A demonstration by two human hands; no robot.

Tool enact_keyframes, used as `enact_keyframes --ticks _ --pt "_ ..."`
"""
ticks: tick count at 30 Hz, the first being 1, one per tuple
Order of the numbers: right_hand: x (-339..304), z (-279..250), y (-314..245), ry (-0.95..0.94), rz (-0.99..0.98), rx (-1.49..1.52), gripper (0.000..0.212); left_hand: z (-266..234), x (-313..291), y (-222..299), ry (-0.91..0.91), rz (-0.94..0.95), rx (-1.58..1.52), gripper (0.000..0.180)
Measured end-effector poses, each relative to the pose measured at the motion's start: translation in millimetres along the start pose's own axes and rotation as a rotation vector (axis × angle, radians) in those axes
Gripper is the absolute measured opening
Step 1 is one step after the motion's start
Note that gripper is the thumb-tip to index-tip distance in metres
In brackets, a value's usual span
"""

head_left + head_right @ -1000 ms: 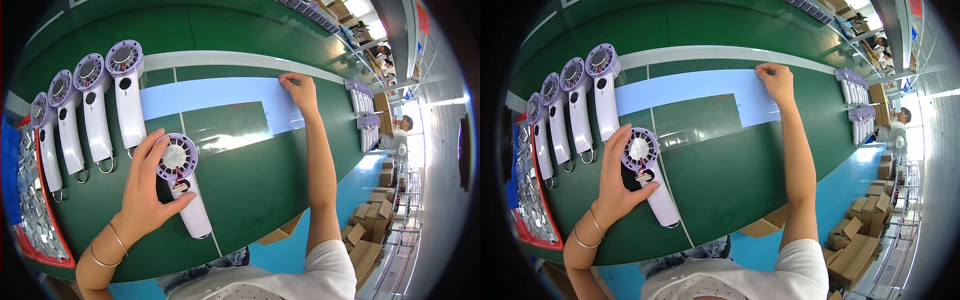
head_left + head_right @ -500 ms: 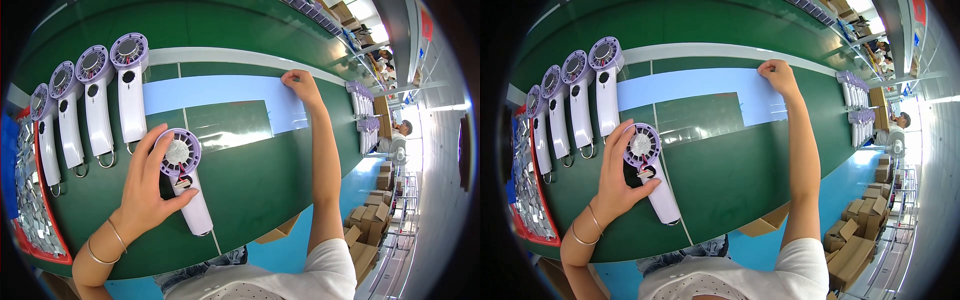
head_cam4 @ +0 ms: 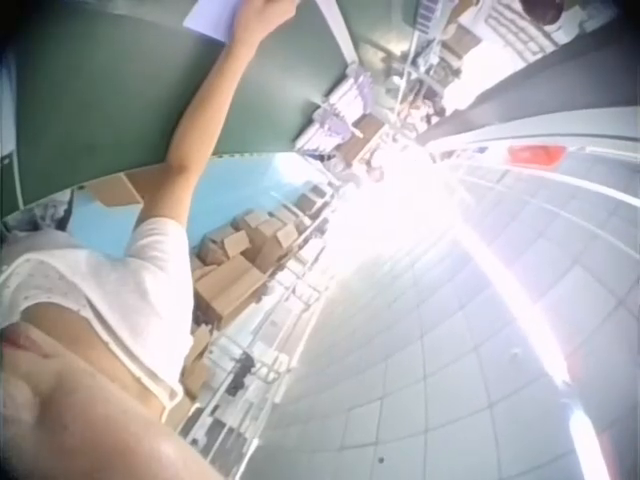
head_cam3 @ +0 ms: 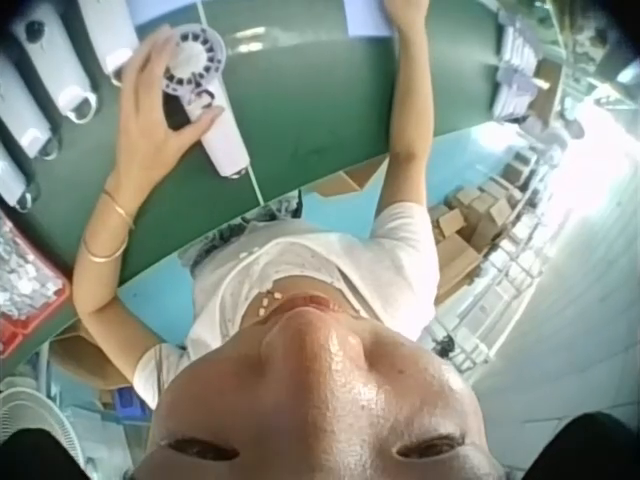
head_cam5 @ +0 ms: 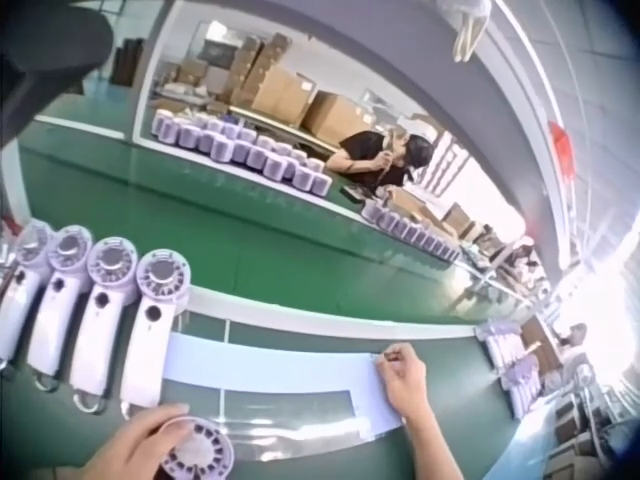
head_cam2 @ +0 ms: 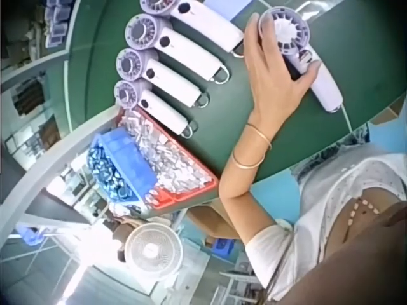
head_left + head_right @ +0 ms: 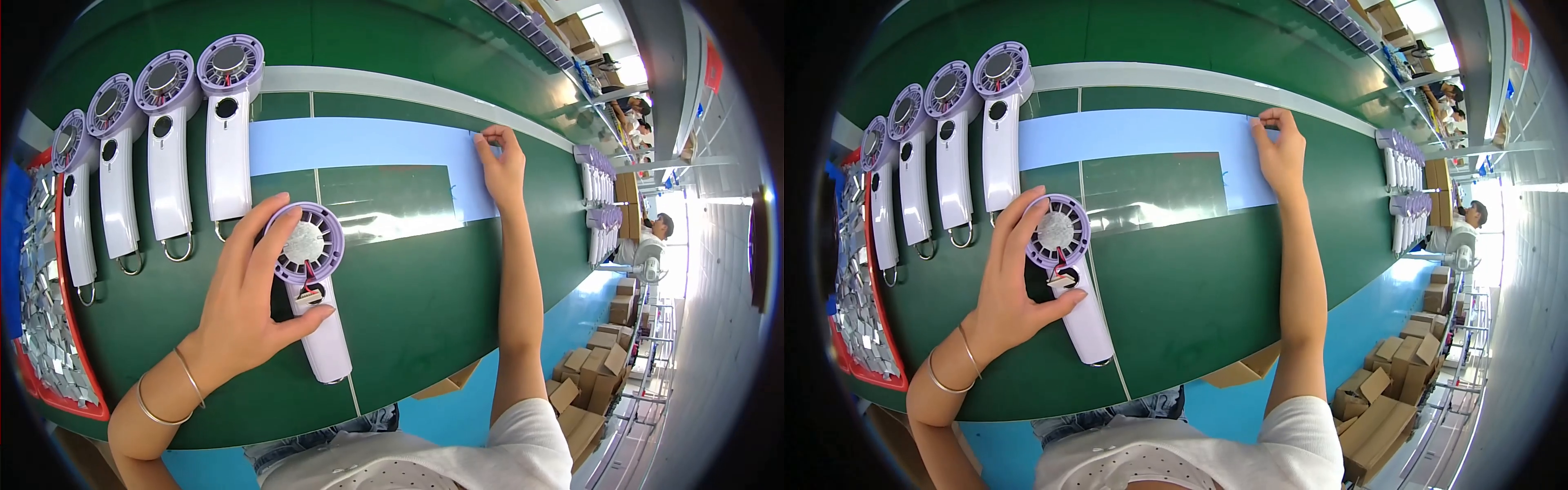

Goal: The person assembles handheld fans by attaching square pads to the fan heads, peeling protective film from circular metal plates, and fitting the plates into the fan heads by hand.

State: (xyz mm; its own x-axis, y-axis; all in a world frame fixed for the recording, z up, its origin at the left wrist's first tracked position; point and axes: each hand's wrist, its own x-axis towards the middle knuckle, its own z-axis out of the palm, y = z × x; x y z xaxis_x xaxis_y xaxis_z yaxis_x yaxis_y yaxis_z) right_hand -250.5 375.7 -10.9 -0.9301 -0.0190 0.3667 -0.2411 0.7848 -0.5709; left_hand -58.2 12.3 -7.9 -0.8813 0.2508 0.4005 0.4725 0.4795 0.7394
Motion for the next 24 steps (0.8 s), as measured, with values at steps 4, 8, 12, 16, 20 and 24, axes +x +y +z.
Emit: enact_keyframes --ticks 4,8,12,16,20,24 --pt "0.9 -2.3 -4.2 0.049 -0.024 0.001 0.018 -0.9 -0.2 0.3 -0.011 -0.001 0.004 0.094" --pt "-5.0 -7.5 -32.0 0.064 0.114 0.323 0.020 -1.2 -2.7 -1.8 -0.008 -0.003 -0.018 0.099" --pt "-31.2 -10.0 -106.5 -0.178 0.246 0.688 0.021 2.1 -0.8 -2.4 0.019 0.010 -0.036 0.100" --pt "-62.8 2.0 -172.4 -0.475 0.187 0.762 0.024 4.3 0.8 -0.2 0.053 0.032 -0.042 0.098" --pt "-80.5 22.2 -202.3 -0.633 0.135 0.761 0.028 2.5 -3.2 -1.6 0.017 0.001 -0.057 0.106" --pt "-89.4 31.3 -211.8 -0.651 -0.046 0.637 0.027 2.2 -3.7 -2.1 0.036 0.003 -0.076 0.106"
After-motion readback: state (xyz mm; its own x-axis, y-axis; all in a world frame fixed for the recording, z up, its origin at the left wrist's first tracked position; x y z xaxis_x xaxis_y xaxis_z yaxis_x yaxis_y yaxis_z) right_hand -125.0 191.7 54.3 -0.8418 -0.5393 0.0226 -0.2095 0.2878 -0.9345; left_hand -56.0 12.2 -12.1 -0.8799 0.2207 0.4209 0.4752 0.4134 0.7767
